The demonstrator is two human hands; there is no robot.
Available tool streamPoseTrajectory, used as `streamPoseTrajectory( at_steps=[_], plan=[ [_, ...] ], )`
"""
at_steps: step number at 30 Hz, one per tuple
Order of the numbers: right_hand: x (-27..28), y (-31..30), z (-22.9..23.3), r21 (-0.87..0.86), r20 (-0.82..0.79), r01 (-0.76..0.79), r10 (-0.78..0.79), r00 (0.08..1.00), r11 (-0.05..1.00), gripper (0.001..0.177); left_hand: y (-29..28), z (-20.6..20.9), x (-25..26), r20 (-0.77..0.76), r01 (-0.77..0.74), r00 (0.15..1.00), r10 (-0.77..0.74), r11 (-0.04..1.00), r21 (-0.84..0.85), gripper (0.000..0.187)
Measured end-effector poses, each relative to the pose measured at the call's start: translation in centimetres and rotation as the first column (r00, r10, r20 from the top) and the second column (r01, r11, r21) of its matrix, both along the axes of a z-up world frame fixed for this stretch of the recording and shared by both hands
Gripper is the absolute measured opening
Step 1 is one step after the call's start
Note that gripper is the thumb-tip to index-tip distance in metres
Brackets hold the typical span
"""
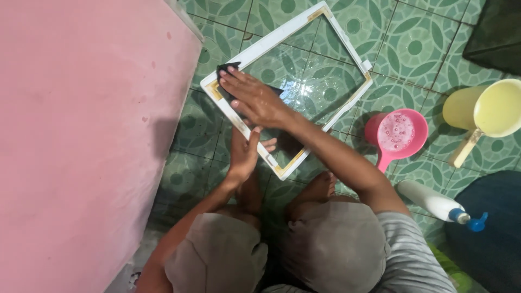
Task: Removing a glass and plastic shelf from a refrigerator, bringing it into a washing area, and washing it with soap and water.
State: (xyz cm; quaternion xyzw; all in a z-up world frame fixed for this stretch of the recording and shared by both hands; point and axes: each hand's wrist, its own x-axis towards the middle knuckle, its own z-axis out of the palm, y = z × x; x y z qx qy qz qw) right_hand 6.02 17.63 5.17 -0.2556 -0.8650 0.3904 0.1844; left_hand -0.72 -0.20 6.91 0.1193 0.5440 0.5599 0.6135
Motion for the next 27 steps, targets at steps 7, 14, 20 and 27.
streamPoseTrajectory(
  at_steps=[7, 14, 20, 27],
  plan=[
    [6.6, 10.2, -6.1, 0.24, -0.03, 0.117, -0.113, 0.993, 0.964, 0.047, -0.7, 0.2, -0.8, -0.006, -0.028, 1.0, 0.029, 0.998, 0.053, 0.033],
    [13.2, 18.8, -14.7, 0.28, 0.156, 0.447, -0.499, 0.852, 0.85, 0.048, -0.9, -1.8, -1.7, -0.017, 0.0, 1.0, 0.001, 0.998, 0.063, 0.036],
    [10.9, 6.3, -8.1, 0.036, 0.071, 0.448, -0.45, 0.89, 0.893, 0.045, -1.2, -1.1, -1.6, -0.016, 0.01, 1.0, -0.008, 0.995, 0.1, 0.036],
    [12.7, -4.4, -1.2, 0.142, 0.113, -0.006, -0.01, 0.994, 0.99, 0.052, -1.5, -0.2, -1.6, 0.014, 0.017, 1.0, -0.018, 0.999, 0.05, 0.033]
  ],
)
